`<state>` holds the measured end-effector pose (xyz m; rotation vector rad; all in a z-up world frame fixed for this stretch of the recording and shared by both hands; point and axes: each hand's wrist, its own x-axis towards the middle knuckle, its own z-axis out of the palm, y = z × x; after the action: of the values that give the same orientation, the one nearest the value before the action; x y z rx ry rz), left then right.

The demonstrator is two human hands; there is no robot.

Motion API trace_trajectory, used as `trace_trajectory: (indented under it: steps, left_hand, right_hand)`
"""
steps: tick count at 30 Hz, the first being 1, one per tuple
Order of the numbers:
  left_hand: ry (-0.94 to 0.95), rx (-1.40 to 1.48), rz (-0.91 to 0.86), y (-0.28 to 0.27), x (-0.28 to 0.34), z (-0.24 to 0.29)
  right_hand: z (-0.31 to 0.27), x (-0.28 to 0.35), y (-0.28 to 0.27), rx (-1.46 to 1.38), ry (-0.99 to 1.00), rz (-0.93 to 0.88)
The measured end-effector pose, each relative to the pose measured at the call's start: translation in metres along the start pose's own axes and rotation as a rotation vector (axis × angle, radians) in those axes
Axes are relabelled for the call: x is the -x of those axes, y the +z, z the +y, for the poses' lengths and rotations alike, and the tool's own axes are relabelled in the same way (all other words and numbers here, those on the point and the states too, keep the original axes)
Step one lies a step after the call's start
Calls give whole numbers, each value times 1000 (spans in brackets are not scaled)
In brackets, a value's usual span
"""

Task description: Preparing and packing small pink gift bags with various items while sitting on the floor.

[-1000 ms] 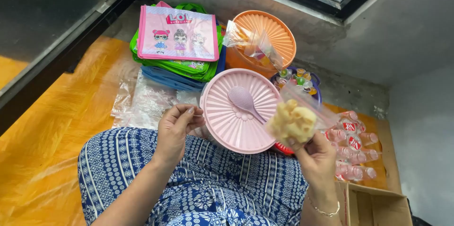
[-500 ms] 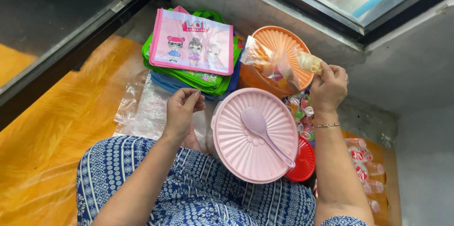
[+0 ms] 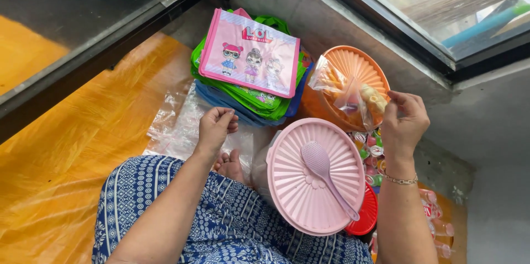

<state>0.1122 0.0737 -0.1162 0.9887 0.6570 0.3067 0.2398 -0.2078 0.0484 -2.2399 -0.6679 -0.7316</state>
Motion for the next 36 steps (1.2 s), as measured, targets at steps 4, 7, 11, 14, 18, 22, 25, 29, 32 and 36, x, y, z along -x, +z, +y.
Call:
trace_trajectory:
  steps: [4, 7, 11, 14, 18, 22, 25, 29, 32, 36]
  left_hand:
    - [1, -1, -3, 2, -8, -11]
    - [-4, -27, -29, 4, -2, -11]
    - [8, -73, -43, 8, 5, -9]
    - [22, -61, -52, 8, 3, -10]
    - [19, -30, -37, 5, -3, -4]
    - [20, -13, -29, 4, -11, -6]
    - [13, -3, -47, 7, -11, -7]
    - [8, -6, -38, 6, -11, -7]
    - [15, -12, -29, 4, -14, -9]
    - [22, -29, -34, 3, -12, -8]
  right_hand:
    - [-64, -17, 41, -96, -104, -113]
    - [-83, -22, 93, 101, -187, -467]
    - [-100, -25, 164, 333, -155, -830]
    - [-92, -22, 212, 486, -207, -912]
    - [-92, -13, 243, 680, -279, -970]
    - [-84, 0, 257, 717, -311, -933]
    - [-86, 4, 258, 720, -298, -933]
    - [-76, 7, 263, 728, -355, -935]
    - [-70, -3, 262, 642, -285, -857]
    - [-99, -27, 228, 454, -184, -560]
